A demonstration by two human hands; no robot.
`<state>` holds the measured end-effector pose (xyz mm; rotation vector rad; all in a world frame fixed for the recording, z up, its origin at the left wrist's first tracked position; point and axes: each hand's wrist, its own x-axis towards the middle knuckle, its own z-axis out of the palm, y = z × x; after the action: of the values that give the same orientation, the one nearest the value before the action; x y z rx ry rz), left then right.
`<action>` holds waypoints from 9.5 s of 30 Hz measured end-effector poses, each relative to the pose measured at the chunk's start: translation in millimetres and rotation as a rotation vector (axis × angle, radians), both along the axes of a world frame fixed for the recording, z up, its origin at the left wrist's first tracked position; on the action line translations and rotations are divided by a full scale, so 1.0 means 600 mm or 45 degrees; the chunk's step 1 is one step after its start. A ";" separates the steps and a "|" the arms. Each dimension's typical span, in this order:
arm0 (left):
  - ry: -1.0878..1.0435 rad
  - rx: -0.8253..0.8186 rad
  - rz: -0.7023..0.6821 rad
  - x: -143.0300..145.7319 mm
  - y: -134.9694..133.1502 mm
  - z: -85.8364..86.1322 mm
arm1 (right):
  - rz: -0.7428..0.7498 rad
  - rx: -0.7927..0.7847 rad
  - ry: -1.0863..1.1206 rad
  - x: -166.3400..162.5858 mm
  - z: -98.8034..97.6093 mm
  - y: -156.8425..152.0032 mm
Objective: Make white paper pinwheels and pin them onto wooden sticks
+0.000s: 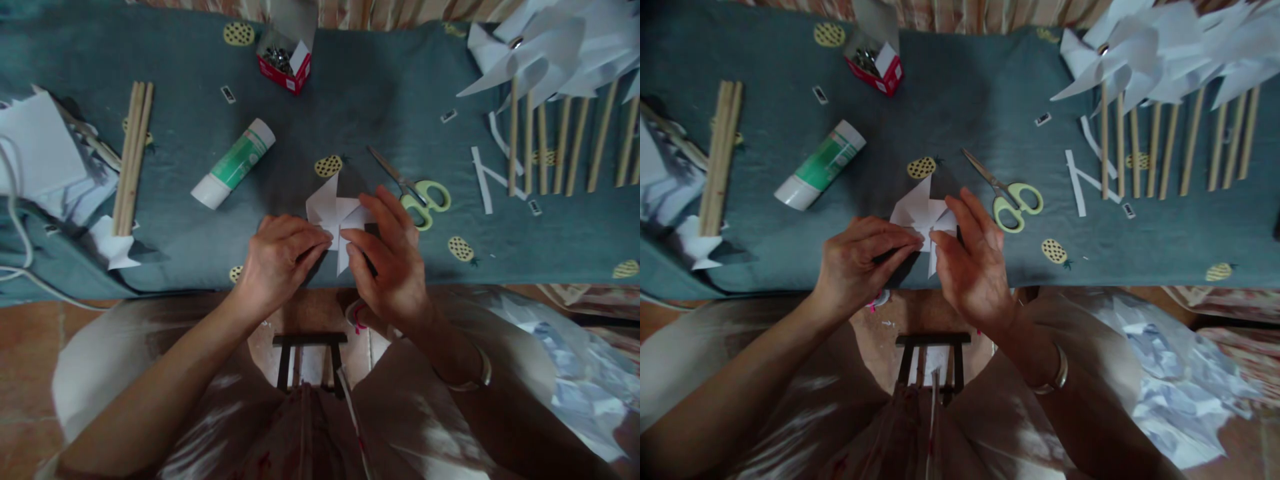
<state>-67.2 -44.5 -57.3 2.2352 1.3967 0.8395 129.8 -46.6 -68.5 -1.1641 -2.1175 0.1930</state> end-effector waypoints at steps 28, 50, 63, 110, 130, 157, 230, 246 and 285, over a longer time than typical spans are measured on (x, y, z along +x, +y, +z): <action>0.127 -0.052 -0.028 0.000 0.005 0.009 | -0.029 -0.037 -0.154 -0.021 -0.006 0.000; 0.044 -0.017 -0.083 -0.041 0.071 0.006 | 0.096 -0.142 0.031 -0.001 -0.026 0.009; 0.132 0.005 -0.190 -0.033 0.057 0.010 | 0.021 -0.172 0.146 0.016 -0.001 0.028; -0.055 -0.235 0.054 0.004 0.015 0.010 | -0.026 -0.056 0.029 0.012 0.000 0.011; -0.045 -0.283 0.058 0.006 0.018 0.010 | 0.039 -0.071 -0.004 0.003 -0.002 0.011; -0.099 -0.157 0.172 -0.036 0.004 0.022 | 0.027 -0.195 -0.211 -0.018 -0.009 0.003; -1.553 -0.750 0.510 0.006 0.025 0.036 | -0.183 -0.959 1.072 -0.073 0.057 0.042; -1.536 -0.762 0.466 0.002 0.023 0.040 | -0.139 -1.056 1.059 -0.086 0.067 0.040; -1.519 -0.815 0.408 -0.012 0.015 0.047 | -0.074 -1.054 1.264 -0.095 0.067 0.042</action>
<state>-74.5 -35.3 -29.0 0.7336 1.1176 1.2639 73.0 -21.6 -28.3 -1.1718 -1.0930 1.3944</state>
